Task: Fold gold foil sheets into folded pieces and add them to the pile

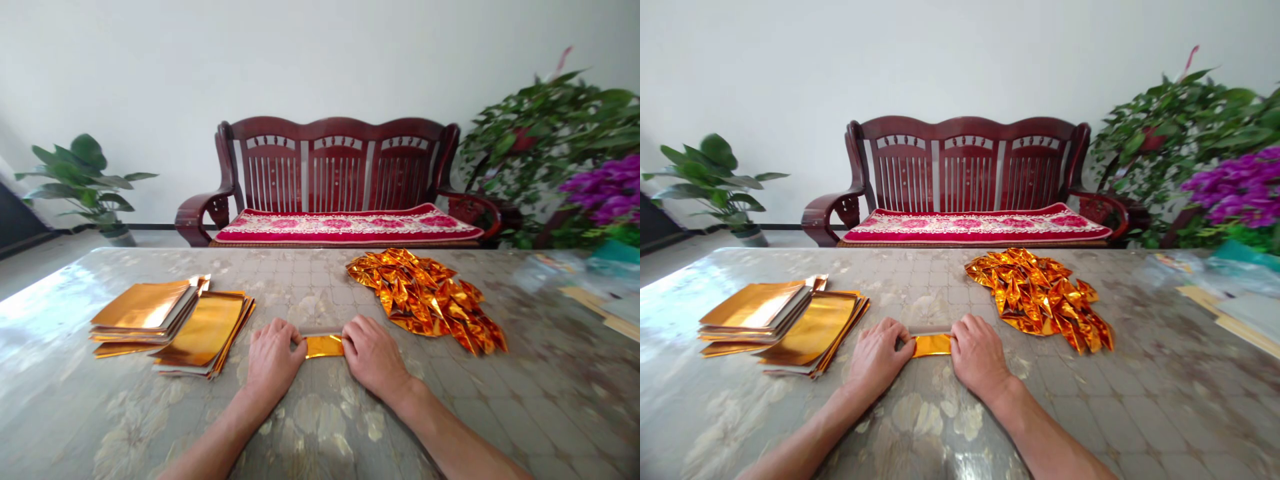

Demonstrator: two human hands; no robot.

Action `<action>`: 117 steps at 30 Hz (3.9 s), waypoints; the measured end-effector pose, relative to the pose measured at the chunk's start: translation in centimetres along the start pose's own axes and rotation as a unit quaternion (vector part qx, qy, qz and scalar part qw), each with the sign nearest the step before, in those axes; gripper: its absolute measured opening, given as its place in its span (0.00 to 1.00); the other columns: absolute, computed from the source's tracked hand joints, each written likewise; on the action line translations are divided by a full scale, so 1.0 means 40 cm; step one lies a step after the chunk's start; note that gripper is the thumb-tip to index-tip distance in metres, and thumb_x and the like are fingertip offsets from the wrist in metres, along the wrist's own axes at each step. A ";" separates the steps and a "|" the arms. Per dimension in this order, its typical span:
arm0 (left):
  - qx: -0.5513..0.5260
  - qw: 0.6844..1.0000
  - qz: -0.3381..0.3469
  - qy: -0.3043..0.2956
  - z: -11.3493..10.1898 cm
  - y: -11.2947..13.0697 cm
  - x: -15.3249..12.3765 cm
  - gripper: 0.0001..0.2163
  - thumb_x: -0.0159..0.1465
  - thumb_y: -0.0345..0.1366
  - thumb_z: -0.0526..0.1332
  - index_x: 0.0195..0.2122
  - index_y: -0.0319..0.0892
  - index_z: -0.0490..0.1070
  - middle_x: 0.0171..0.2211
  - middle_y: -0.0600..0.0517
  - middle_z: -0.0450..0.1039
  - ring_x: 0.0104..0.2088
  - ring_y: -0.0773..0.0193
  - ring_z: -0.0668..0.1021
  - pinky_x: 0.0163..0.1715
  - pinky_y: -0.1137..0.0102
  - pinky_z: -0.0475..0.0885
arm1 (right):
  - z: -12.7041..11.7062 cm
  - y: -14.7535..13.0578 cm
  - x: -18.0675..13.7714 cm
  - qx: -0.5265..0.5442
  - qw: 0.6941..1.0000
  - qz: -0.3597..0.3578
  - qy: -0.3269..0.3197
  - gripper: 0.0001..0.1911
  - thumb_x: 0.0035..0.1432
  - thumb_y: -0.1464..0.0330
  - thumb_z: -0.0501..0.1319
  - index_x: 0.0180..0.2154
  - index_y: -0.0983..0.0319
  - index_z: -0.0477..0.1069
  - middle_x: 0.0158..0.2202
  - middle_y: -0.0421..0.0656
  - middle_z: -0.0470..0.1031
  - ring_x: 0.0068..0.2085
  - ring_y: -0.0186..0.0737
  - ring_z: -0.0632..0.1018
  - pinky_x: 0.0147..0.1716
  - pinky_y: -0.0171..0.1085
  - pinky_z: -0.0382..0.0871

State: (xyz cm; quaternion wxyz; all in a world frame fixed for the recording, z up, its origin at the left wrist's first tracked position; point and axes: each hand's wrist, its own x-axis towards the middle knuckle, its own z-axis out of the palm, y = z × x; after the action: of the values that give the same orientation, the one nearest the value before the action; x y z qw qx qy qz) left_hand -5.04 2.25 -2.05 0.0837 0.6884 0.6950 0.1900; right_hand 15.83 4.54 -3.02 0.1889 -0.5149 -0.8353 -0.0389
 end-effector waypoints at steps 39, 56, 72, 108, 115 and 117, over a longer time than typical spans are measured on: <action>-0.011 1.000 -0.021 0.004 -0.009 -0.001 0.000 0.06 0.60 0.39 0.62 0.28 0.45 0.75 0.38 0.52 0.72 0.43 0.57 0.74 0.46 0.63 0.60 | 0.008 0.012 0.011 0.038 0.998 0.054 0.023 0.09 0.57 0.72 0.61 0.25 0.59 0.66 0.30 0.40 0.70 0.36 0.39 0.70 0.36 0.37 0.56; -0.004 0.999 0.027 0.029 -0.002 -0.003 -0.009 0.01 0.62 0.35 0.62 0.34 0.46 0.71 0.39 0.52 0.70 0.43 0.57 0.73 0.45 0.65 0.64 | 0.008 0.018 0.010 0.046 0.996 0.068 0.019 0.09 0.57 0.71 0.62 0.25 0.59 0.67 0.30 0.39 0.71 0.35 0.39 0.71 0.36 0.37 0.56; -0.012 0.939 0.333 -0.086 -0.005 0.016 -0.027 0.16 0.69 0.30 0.55 0.56 0.50 0.69 0.53 0.52 0.74 0.52 0.60 0.73 0.55 0.65 0.69 | -0.004 0.025 0.011 0.060 0.994 0.090 0.010 0.09 0.58 0.65 0.65 0.27 0.58 0.70 0.31 0.38 0.73 0.35 0.40 0.71 0.36 0.37 0.57; 0.193 0.926 0.323 -0.028 0.034 0.053 -0.112 0.21 0.67 0.26 0.55 0.61 0.38 0.63 0.60 0.43 0.68 0.60 0.54 0.70 0.58 0.61 0.68 | -0.009 0.021 -0.008 0.114 0.993 0.027 0.024 0.05 0.58 0.70 0.66 0.30 0.56 0.78 0.33 0.38 0.77 0.39 0.39 0.73 0.41 0.37 0.63; 0.217 0.927 0.307 -0.008 0.056 0.057 -0.138 0.21 0.66 0.26 0.54 0.61 0.35 0.64 0.59 0.40 0.69 0.60 0.53 0.71 0.59 0.59 0.68 | -0.007 0.020 -0.010 0.102 0.994 0.021 0.027 0.03 0.58 0.71 0.67 0.31 0.56 0.77 0.34 0.38 0.76 0.40 0.40 0.73 0.40 0.37 0.63; 0.231 0.928 0.294 0.000 0.064 0.057 -0.144 0.21 0.66 0.26 0.53 0.61 0.35 0.65 0.61 0.39 0.68 0.60 0.50 0.71 0.58 0.57 0.69 | -0.006 0.020 -0.010 0.098 0.995 0.015 0.028 0.03 0.58 0.70 0.66 0.32 0.57 0.77 0.34 0.39 0.76 0.40 0.40 0.73 0.40 0.38 0.63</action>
State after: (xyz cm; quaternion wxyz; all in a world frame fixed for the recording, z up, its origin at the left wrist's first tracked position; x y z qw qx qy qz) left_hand -1.75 -3.10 -4.36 -0.1369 0.8620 0.4864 0.0403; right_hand 16.75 4.50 -3.06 0.2624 -0.5054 -0.8214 0.0320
